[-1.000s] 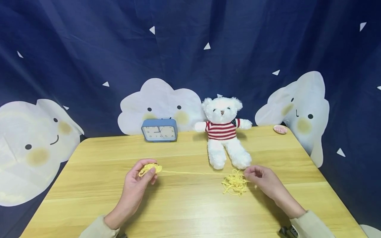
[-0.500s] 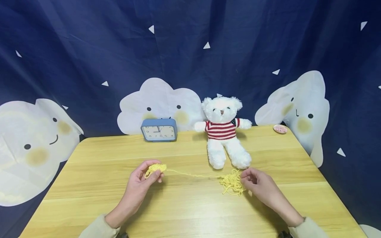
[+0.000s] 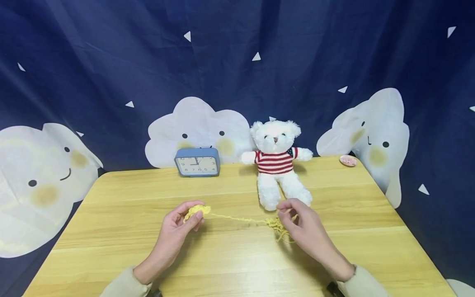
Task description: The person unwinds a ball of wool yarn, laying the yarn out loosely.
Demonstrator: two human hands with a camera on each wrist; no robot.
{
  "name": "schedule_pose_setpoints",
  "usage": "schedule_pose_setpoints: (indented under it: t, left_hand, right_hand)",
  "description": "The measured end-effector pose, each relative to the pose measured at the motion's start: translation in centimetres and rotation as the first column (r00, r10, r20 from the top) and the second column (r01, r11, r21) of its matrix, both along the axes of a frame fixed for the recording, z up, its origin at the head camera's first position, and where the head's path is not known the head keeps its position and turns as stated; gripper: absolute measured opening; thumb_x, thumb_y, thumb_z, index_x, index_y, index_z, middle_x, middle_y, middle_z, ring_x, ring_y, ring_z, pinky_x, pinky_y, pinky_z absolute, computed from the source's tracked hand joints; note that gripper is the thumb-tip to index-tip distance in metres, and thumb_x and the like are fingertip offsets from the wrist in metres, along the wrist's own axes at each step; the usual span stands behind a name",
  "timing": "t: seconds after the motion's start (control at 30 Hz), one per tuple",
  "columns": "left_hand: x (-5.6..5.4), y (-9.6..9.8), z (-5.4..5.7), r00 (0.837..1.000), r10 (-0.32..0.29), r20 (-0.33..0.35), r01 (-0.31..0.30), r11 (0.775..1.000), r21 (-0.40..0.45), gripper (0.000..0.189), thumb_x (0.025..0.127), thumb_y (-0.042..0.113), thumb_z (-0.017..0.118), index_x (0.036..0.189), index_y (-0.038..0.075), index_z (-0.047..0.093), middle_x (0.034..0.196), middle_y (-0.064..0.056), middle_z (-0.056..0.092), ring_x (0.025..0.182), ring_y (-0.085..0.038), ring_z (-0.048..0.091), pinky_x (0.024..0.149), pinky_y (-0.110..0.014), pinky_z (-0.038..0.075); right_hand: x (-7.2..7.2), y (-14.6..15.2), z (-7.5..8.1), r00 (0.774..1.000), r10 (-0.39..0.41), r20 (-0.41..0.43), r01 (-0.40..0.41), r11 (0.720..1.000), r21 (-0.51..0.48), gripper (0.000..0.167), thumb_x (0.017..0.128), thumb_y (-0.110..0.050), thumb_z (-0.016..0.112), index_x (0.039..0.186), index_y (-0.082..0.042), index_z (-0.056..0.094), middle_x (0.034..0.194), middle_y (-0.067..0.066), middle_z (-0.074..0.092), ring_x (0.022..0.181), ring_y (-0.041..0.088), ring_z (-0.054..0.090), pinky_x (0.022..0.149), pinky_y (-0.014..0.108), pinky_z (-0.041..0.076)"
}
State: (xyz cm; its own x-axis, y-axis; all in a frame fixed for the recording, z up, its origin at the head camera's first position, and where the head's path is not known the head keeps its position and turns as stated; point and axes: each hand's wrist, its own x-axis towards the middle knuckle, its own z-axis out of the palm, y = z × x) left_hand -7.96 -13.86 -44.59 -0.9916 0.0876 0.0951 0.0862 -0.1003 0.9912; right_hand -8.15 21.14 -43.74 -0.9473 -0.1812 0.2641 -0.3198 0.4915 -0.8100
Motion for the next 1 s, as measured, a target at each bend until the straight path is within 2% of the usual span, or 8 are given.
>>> schedule_pose_setpoints:
  t: [0.1,0.23,0.37,0.5,0.67,0.73,0.83,1.0]
  left_hand:
    - [0.0,0.1,0.0,1.0,-0.015,-0.007,0.015,1.0,0.016,0.028,0.105,0.004,0.072,0.131,-0.008,0.07,0.103,-0.015,0.067,0.083,-0.017,0.066,0.072,-0.022,0.061]
    - [0.0,0.3,0.1,0.999,-0.046,-0.019,0.047,0.997,0.06,0.027,0.106,0.004,0.07,0.13,-0.01,0.069,0.108,-0.018,0.069,0.084,-0.017,0.07,0.077,-0.024,0.064]
    - [0.0,0.4,0.0,0.997,-0.066,-0.037,0.069,0.994,0.083,0.028,0.107,0.002,0.069,0.129,-0.014,0.068,0.112,-0.021,0.07,0.087,-0.017,0.074,0.078,-0.026,0.065]
    - [0.0,0.6,0.0,0.997,-0.058,-0.049,0.06,0.997,0.055,0.027,0.106,0.001,0.07,0.127,-0.016,0.068,0.112,-0.02,0.071,0.087,-0.016,0.073,0.075,-0.024,0.064]
    - [0.1,0.6,0.1,0.998,-0.053,-0.039,0.055,0.998,0.033,0.028,0.105,0.002,0.071,0.128,-0.014,0.068,0.109,-0.016,0.072,0.083,-0.012,0.069,0.071,-0.023,0.063]
    - [0.1,0.6,0.2,0.997,-0.059,-0.046,0.061,0.997,0.04,0.03,0.105,0.002,0.071,0.13,-0.014,0.066,0.111,-0.016,0.071,0.083,-0.012,0.068,0.071,-0.023,0.063]
    - [0.0,0.5,0.3,0.996,-0.063,-0.065,0.066,0.997,0.048,0.031,0.105,0.001,0.071,0.131,-0.014,0.065,0.115,-0.017,0.069,0.084,-0.015,0.066,0.07,-0.023,0.062]
    - [0.0,0.3,0.3,0.996,-0.046,-0.075,0.05,0.997,0.062,0.028,0.105,0.0,0.071,0.13,-0.011,0.066,0.117,-0.017,0.067,0.085,-0.017,0.064,0.07,-0.023,0.062]
  right_hand:
    - [-0.1,-1.7,0.4,0.984,0.14,0.112,-0.121,0.98,-0.159,0.018,0.107,-0.007,0.069,0.124,-0.007,0.072,0.094,0.016,0.069,0.076,0.023,0.065,0.059,0.031,0.057]
    - [-0.4,-4.1,0.1,0.934,0.303,0.191,-0.236,0.921,-0.309,0.027,0.109,-0.007,0.065,0.136,-0.002,0.068,0.102,0.022,0.068,0.086,0.029,0.069,0.071,0.033,0.062]
    - [-0.7,-6.6,-0.5,0.911,0.358,0.206,-0.28,0.902,-0.33,0.032,0.109,-0.01,0.067,0.14,0.0,0.065,0.103,0.024,0.069,0.089,0.033,0.07,0.08,0.034,0.064]
    - [-0.7,-8.8,-0.7,0.895,0.383,0.229,-0.303,0.898,-0.318,0.036,0.107,-0.015,0.072,0.139,-0.001,0.066,0.098,0.023,0.071,0.085,0.036,0.07,0.076,0.034,0.063]
    - [-0.9,-10.3,-0.7,0.858,0.444,0.261,-0.322,0.858,-0.401,0.033,0.106,-0.012,0.072,0.134,0.004,0.066,0.104,0.027,0.072,0.089,0.033,0.073,0.083,0.039,0.066]
    - [-0.9,-10.4,-0.7,0.859,0.445,0.255,-0.321,0.854,-0.409,0.027,0.106,-0.011,0.072,0.127,0.006,0.068,0.103,0.026,0.072,0.087,0.026,0.073,0.082,0.037,0.066]
    - [-0.7,-10.1,-0.4,0.883,0.409,0.232,-0.308,0.875,-0.372,0.018,0.106,-0.013,0.071,0.115,0.003,0.071,0.096,0.02,0.071,0.081,0.019,0.07,0.076,0.033,0.065]
    - [-0.4,-8.7,0.0,0.922,0.341,0.186,-0.268,0.905,-0.332,0.011,0.108,-0.012,0.069,0.11,-0.002,0.072,0.091,0.008,0.069,0.079,0.025,0.067,0.072,0.033,0.064]
